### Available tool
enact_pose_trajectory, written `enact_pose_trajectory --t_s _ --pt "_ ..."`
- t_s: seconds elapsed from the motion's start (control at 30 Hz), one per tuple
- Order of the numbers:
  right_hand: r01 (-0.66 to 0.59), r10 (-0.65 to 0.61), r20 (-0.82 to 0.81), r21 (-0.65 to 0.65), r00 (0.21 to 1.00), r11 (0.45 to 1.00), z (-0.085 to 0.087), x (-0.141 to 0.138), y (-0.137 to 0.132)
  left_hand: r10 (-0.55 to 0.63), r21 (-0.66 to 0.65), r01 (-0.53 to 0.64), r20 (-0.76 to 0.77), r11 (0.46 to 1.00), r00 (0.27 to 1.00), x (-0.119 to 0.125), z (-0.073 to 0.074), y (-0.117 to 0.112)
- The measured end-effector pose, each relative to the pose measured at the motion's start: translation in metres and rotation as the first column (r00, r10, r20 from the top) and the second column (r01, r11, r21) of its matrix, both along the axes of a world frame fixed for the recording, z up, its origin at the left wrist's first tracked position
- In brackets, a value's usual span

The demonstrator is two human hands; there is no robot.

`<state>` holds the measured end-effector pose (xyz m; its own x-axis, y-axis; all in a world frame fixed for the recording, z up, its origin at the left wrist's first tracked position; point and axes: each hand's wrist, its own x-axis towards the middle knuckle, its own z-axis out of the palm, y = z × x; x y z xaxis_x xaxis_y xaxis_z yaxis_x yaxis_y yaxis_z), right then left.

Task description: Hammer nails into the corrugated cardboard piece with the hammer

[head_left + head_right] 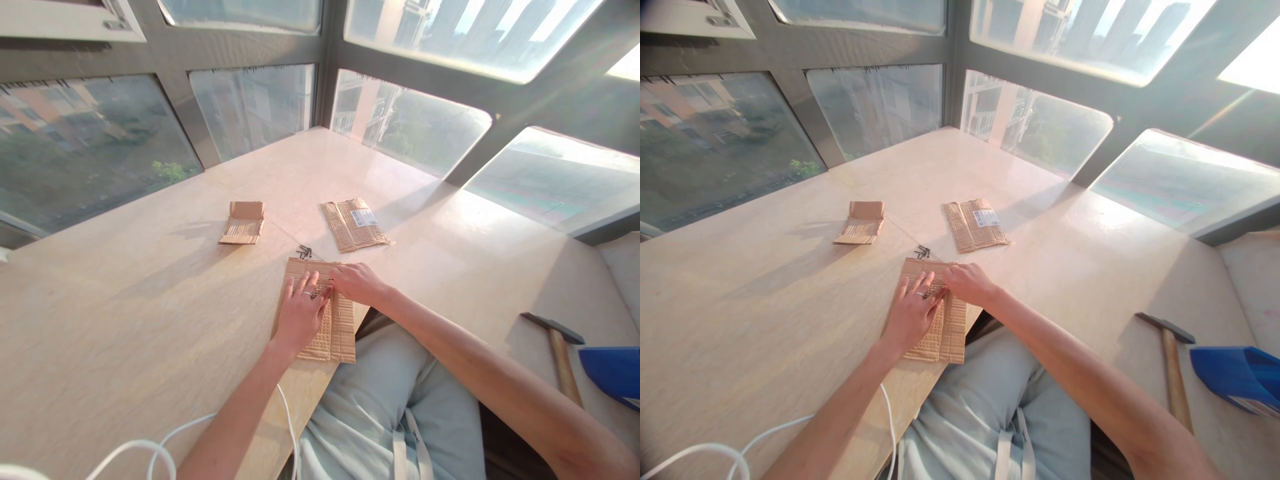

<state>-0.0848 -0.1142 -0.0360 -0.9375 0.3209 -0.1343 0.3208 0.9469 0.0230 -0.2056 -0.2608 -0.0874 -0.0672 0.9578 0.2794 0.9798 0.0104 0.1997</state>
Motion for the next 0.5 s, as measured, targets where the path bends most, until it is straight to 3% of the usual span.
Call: enact_pose_trajectory --t_s 0.27,0.5 --pt "0.126 -0.126 0.013 -0.01 0.992 0.992 -0.0011 -0.0044 -0.0053 0.01 -0.023 -0.01 0.015 1.0 1.0 0.0007 0.0029 -0.0002" --pt "0.132 -0.131 0.03 -0.029 0.991 0.991 -0.0001 -0.0086 -0.004 0.008 -0.025 -0.007 0.028 1.0 1.0 0.0005 0.0018 -0.0002"
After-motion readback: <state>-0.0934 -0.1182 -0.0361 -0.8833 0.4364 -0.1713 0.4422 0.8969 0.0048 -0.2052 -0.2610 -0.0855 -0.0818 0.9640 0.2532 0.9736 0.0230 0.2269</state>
